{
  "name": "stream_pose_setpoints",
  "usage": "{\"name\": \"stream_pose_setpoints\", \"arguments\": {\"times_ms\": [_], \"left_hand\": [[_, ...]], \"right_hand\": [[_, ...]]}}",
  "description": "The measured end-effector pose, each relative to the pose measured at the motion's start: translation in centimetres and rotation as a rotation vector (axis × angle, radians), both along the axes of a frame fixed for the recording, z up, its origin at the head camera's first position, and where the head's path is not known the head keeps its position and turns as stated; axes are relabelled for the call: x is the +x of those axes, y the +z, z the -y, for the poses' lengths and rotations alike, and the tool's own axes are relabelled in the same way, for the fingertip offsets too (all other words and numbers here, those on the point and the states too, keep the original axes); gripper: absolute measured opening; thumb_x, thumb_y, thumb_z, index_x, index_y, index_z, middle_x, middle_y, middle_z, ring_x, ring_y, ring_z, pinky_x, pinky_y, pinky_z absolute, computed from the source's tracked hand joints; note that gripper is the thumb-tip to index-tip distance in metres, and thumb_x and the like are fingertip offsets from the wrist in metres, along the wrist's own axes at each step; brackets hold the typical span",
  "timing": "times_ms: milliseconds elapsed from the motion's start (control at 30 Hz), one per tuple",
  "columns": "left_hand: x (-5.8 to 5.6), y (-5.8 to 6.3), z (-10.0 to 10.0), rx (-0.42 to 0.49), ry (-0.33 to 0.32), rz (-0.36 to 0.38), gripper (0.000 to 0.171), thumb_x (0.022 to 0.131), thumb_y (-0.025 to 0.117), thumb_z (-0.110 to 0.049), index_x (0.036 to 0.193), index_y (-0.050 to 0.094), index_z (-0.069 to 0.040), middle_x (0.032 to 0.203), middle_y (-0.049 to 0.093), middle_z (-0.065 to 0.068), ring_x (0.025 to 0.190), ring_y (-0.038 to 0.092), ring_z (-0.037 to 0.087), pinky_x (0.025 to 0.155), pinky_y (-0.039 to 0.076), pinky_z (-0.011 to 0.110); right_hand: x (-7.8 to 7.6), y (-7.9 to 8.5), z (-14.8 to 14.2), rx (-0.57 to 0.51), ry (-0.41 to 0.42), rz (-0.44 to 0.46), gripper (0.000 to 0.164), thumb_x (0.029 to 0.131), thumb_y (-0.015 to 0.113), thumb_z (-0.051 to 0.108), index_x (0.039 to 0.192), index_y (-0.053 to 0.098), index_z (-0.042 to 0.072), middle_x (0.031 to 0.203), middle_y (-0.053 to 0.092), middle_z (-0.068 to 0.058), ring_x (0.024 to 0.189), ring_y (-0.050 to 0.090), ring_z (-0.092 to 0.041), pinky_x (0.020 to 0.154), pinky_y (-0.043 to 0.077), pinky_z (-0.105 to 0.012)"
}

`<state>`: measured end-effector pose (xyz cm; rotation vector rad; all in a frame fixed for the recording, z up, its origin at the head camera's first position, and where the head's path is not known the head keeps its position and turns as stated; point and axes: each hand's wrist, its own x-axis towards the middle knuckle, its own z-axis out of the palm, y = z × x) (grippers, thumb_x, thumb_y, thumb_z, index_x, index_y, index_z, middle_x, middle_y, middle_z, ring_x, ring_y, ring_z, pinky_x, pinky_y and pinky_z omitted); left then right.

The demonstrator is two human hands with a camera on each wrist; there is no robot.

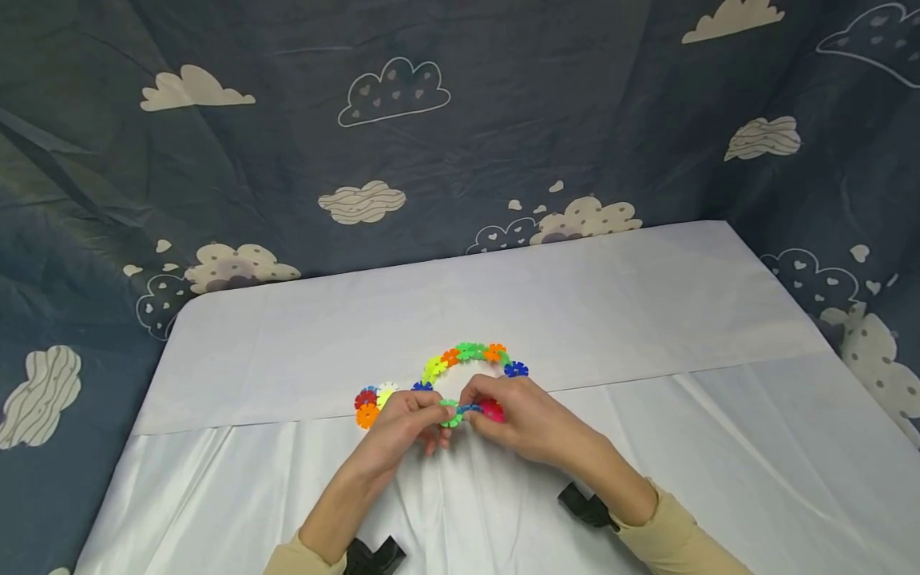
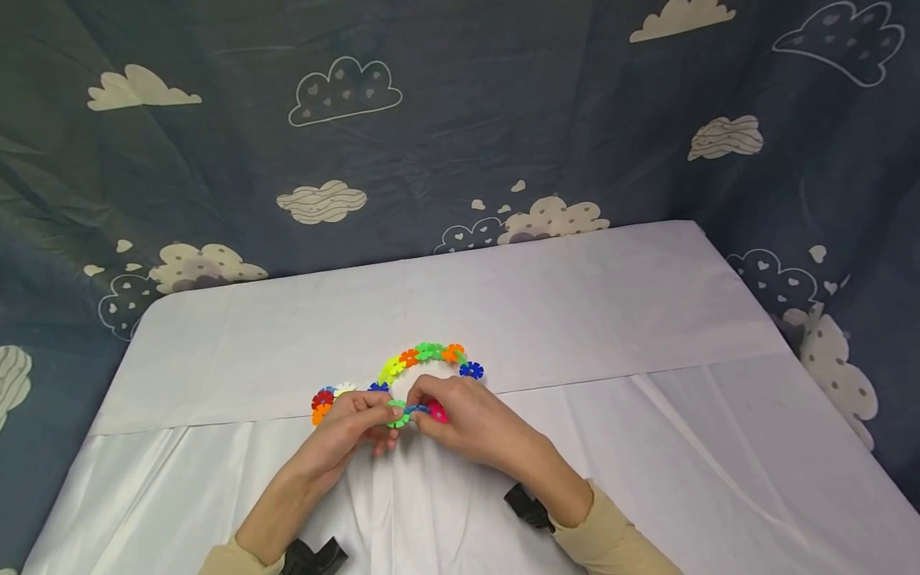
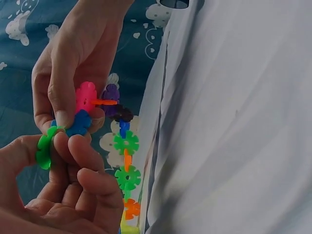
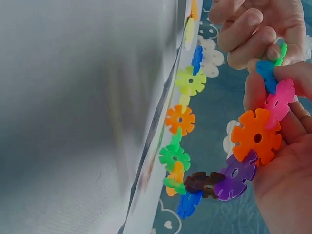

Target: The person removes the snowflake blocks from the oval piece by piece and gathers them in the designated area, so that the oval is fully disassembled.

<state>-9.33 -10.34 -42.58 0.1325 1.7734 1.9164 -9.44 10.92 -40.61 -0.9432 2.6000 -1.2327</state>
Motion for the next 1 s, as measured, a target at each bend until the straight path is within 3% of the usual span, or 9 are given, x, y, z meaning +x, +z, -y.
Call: {"name": "stream_pose_setpoints", "arguments": {"times_ms": [200,367,500,700,1000], "left_hand": [[0.0,0.0,0.0,-0.005,0.008,-0.001,0.023,0.09,0.064,-0.007,0.068,0.058,-0.002,0.062,0.056,0.005,0.057,0.053,0.021,0.048,0.038,0.023],[-0.3,0.3,0.7,-0.034,-0.025,-0.023,0.027,0.092,0.065,-0.014,0.074,0.057,0.005,0.066,0.054,0.009,0.061,0.049,0.022,0.046,0.034,0.023],[-0.8,0.6,1.9,-0.187,-0.064,-0.118,0.029,0.097,0.06,-0.018,0.085,0.059,0.008,0.07,0.055,0.014,0.058,0.045,0.022,0.047,0.035,0.024],[-1.7,1.3,4.1,-0.493,-0.074,-0.338,0.02,0.102,0.054,-0.018,0.094,0.069,-0.007,0.078,0.059,0.013,0.066,0.051,0.024,0.057,0.042,0.029],[-2.5,1.1,6.6,-0.71,0.007,-0.405,0.008,0.092,0.068,-0.007,0.096,0.073,-0.011,0.085,0.065,-0.001,0.074,0.057,0.017,0.066,0.048,0.033]], "right_hand": [[0.0,-0.2,0.0,0.006,-0.007,-0.021,0.014,0.088,0.069,0.009,0.097,0.064,0.019,0.085,0.061,0.016,0.072,0.053,-0.006,0.065,0.047,-0.025],[-0.2,-0.2,-0.2,-0.018,-0.019,-0.018,0.014,0.09,0.07,0.01,0.098,0.064,0.02,0.088,0.062,0.016,0.074,0.054,-0.005,0.066,0.048,-0.026],[-0.3,-0.1,-0.3,-0.024,-0.022,-0.006,0.012,0.092,0.069,0.011,0.099,0.063,0.02,0.089,0.061,0.016,0.074,0.055,-0.005,0.067,0.048,-0.025],[-0.4,0.0,-0.4,-0.011,-0.038,-0.007,0.012,0.091,0.069,0.011,0.099,0.064,0.019,0.088,0.061,0.015,0.076,0.055,-0.005,0.069,0.049,-0.026],[-0.5,-0.1,-0.7,-0.003,-0.045,0.003,0.014,0.091,0.068,0.011,0.1,0.064,0.021,0.091,0.061,0.015,0.078,0.055,-0.006,0.071,0.049,-0.026]]}}
